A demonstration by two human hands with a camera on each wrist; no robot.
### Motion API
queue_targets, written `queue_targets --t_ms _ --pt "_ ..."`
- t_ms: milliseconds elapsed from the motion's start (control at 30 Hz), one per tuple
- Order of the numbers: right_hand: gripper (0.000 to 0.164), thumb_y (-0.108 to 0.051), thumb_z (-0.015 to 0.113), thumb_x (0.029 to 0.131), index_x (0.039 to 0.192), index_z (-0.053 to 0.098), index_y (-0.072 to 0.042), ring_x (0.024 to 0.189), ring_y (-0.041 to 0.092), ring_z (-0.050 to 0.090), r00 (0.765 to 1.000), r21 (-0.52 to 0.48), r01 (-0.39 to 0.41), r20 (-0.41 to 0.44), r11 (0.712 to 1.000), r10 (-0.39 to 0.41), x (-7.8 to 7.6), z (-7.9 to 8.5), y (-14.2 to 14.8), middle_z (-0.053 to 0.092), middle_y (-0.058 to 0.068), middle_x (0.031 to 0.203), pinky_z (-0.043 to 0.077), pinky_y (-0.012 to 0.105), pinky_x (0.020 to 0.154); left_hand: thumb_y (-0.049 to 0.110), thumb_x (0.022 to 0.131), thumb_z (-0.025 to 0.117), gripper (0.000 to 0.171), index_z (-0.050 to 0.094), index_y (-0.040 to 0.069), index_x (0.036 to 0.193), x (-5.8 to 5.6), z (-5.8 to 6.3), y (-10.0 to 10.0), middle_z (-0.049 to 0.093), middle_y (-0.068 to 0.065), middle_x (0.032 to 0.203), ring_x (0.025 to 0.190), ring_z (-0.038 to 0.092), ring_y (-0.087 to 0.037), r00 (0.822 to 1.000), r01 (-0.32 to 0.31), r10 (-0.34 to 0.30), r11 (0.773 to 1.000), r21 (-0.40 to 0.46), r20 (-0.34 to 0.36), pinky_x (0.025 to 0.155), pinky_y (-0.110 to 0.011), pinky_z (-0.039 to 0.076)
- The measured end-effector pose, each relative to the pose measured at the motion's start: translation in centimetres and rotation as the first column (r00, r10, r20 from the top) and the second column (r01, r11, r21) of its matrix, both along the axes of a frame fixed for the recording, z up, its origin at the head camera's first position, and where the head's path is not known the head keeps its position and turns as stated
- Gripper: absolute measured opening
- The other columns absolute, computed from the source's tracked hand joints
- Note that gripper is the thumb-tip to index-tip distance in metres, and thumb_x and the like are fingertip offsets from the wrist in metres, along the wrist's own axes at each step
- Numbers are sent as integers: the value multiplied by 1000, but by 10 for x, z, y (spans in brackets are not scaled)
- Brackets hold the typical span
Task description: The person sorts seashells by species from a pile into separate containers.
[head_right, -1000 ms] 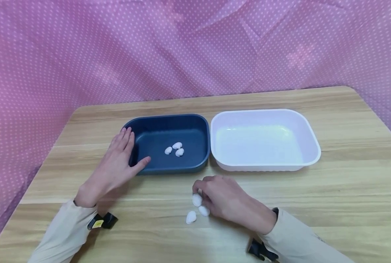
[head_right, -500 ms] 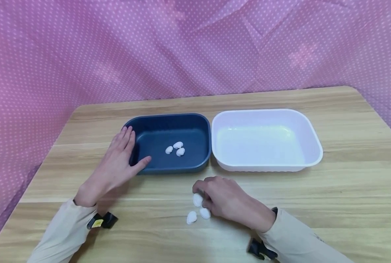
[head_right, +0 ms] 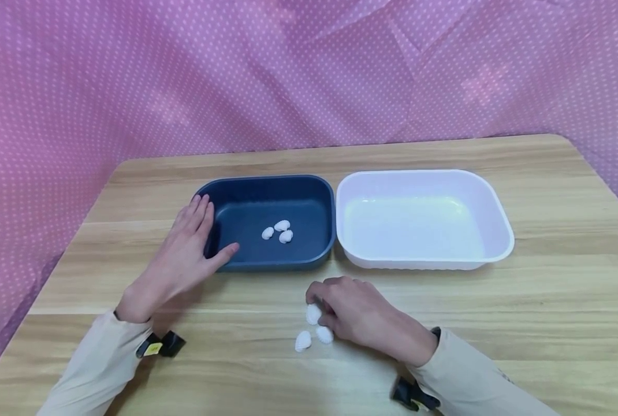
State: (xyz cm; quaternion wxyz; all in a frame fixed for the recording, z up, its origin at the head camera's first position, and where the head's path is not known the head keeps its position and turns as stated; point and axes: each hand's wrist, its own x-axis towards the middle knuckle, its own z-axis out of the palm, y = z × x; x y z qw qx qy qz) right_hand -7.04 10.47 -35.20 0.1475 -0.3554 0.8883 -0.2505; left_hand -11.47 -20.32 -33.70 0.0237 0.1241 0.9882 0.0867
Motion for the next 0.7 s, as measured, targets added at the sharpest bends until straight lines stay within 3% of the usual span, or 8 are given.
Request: queue_targets --t_ms 700 --pt "24 -11 77 82 104 67 -10 62 2 44 1000 -38 9 23 999 -8 -2 -1 1 49 -13 70 42 19 56 68 92 37 99 8 -6 151 -1 1 0 0 -21 160 147 -6 -31 1000 9 -9 1000 -13 -2 119 -46 2"
